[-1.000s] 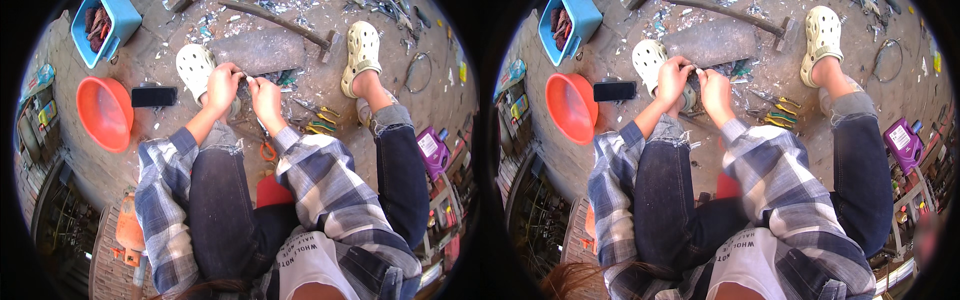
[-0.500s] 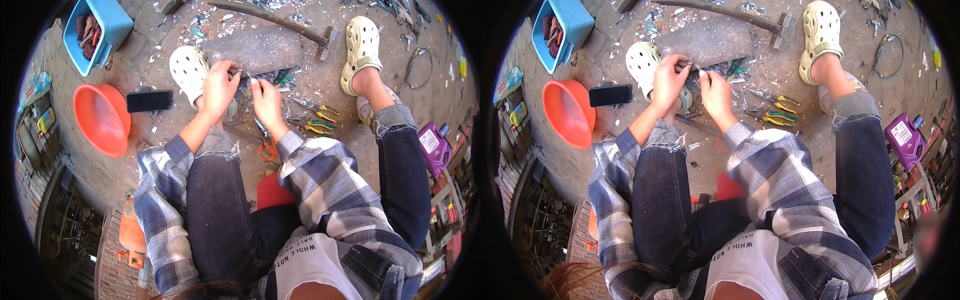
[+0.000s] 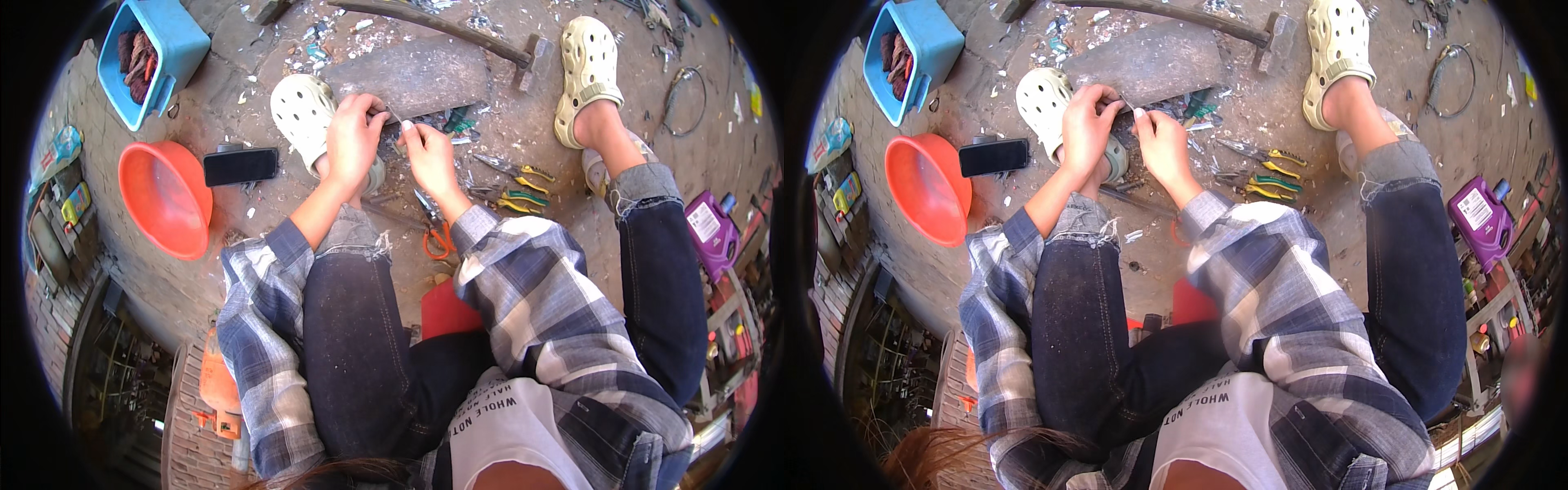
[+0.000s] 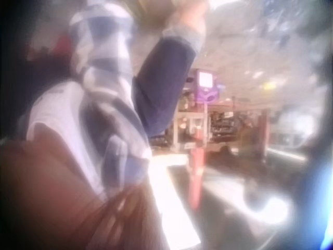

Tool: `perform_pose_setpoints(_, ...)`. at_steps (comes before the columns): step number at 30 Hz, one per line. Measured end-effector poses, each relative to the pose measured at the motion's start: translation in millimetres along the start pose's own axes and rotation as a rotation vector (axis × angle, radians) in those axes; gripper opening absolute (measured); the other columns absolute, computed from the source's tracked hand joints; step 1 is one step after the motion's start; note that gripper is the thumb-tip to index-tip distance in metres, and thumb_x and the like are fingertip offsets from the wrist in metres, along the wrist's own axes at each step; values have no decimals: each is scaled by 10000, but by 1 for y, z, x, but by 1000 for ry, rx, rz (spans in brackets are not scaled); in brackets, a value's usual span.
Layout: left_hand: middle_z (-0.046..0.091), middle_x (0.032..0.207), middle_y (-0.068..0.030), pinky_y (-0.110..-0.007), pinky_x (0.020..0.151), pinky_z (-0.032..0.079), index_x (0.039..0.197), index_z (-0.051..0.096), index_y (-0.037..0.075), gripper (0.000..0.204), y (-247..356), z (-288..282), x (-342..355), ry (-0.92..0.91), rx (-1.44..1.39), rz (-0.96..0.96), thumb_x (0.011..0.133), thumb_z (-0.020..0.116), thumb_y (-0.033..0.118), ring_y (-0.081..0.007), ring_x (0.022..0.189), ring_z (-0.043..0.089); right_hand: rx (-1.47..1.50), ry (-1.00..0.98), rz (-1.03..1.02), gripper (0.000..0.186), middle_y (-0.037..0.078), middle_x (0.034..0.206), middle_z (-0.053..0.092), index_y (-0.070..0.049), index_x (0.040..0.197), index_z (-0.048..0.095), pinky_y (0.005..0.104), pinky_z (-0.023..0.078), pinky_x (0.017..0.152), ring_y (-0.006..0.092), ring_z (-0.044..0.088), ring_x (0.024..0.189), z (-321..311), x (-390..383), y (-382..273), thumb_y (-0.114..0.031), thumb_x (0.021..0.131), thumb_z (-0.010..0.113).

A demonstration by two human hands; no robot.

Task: The person sits on a low stool and repeatedly files a small metal piece on a metal block, then hammers it on the same block. The person handles the metal piece and tools directly with their hands.

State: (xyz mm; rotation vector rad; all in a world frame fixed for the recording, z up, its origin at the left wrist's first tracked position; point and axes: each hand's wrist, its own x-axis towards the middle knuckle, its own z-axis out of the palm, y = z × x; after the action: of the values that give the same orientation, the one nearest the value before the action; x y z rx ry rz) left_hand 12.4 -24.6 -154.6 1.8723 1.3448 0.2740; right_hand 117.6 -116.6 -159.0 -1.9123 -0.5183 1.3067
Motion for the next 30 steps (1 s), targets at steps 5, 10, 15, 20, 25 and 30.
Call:
perform_pose_setpoints(5,591,769,-91,-282,608,477,856,617,-11,150,1,0,0,12,-37,-5,731,700,-11,-170,638,576,23,-51,57,416,107,556,537,14,723,635,335,415,552,183,524,530,0,7,11,-326,934,524)
perform_pose_setpoints(10,604,785,-120,-322,610,486,849,617,-5,164,2,-3,1,-13,-49,-74,716,711,14,-222,637,595,80,-72,78,419,92,548,525,2,720,639,331,406,545,176,503,521,4,5,16,-337,936,521)
perform_pose_setpoints(15,622,751,-88,-259,621,483,866,638,-21,157,6,-4,2,-45,16,-34,723,702,-26,-147,646,585,177,-49,91,424,91,551,519,-2,720,623,333,405,546,174,494,526,6,5,23,-351,938,520)
perform_pose_setpoints(20,649,750,-77,-242,638,493,871,636,-29,130,4,0,1,-91,-16,-87,754,693,-26,-121,666,603,167,-13,47,406,155,669,619,3,756,609,375,452,594,284,597,601,11,3,23,-339,943,500)
perform_pose_setpoints(25,625,749,-93,-270,619,495,847,626,-28,134,5,0,0,-94,-63,-152,735,700,-22,-160,649,604,116,-27,75,403,181,687,613,2,766,602,417,452,600,343,600,644,8,0,21,-350,937,505)
perform_pose_setpoints(30,626,735,-97,-273,616,494,842,630,-33,138,9,0,1,-93,-43,-125,725,703,-39,-164,641,602,41,-66,54,405,206,697,589,-13,765,592,455,433,594,395,582,681,1,2,24,-369,934,499)
